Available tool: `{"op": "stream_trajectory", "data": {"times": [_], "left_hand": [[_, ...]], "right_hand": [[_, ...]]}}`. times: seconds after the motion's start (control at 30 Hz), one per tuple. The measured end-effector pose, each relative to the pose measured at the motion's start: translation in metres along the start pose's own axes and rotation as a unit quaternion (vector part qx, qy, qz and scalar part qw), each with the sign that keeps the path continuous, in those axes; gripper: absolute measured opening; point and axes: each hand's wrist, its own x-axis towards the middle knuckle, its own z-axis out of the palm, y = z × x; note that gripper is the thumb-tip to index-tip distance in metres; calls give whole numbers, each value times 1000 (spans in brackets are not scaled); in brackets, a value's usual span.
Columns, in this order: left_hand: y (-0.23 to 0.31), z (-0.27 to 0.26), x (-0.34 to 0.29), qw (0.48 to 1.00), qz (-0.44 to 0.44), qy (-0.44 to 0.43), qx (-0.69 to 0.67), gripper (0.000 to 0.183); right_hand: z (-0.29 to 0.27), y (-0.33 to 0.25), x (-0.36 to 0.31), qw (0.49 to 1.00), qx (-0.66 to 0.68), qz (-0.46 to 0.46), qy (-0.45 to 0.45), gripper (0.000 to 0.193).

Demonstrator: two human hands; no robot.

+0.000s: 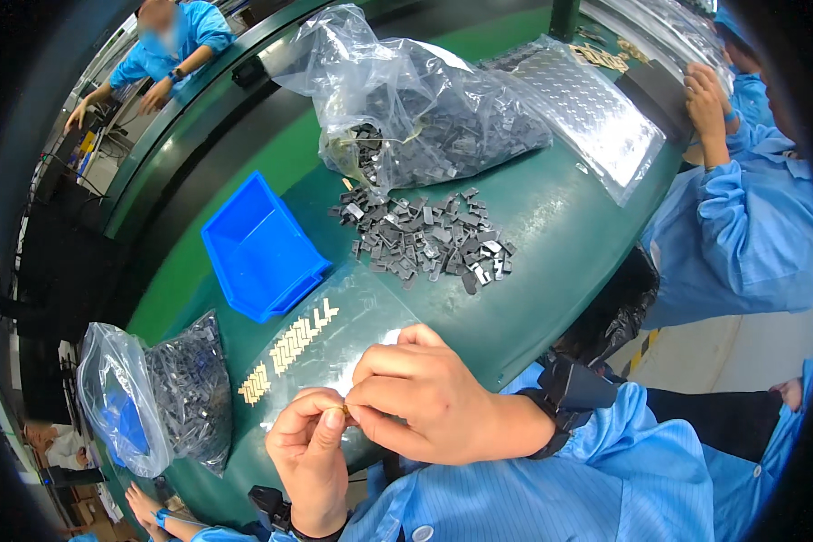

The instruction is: Picking small metal and plastic components from bins and arranging them on a tray or template.

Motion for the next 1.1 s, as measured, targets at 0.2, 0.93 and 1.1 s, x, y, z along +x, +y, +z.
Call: {"op": "stream_trajectory", "data": {"times": [0.2, 0.93, 1.1], "left_hand": [[1, -13, -10, 998, -5, 65, -1, 8], [37, 6, 1, 579, 561, -243, 539, 10], [37, 0, 2, 564, 563, -260, 546, 13]], "right_hand": [[-57, 3, -16, 993, -14, 82, 87, 2], [-55, -2, -31, 953, 253, 154, -68, 15], [-35, -1, -21, 898, 357, 198, -165, 19]]}}
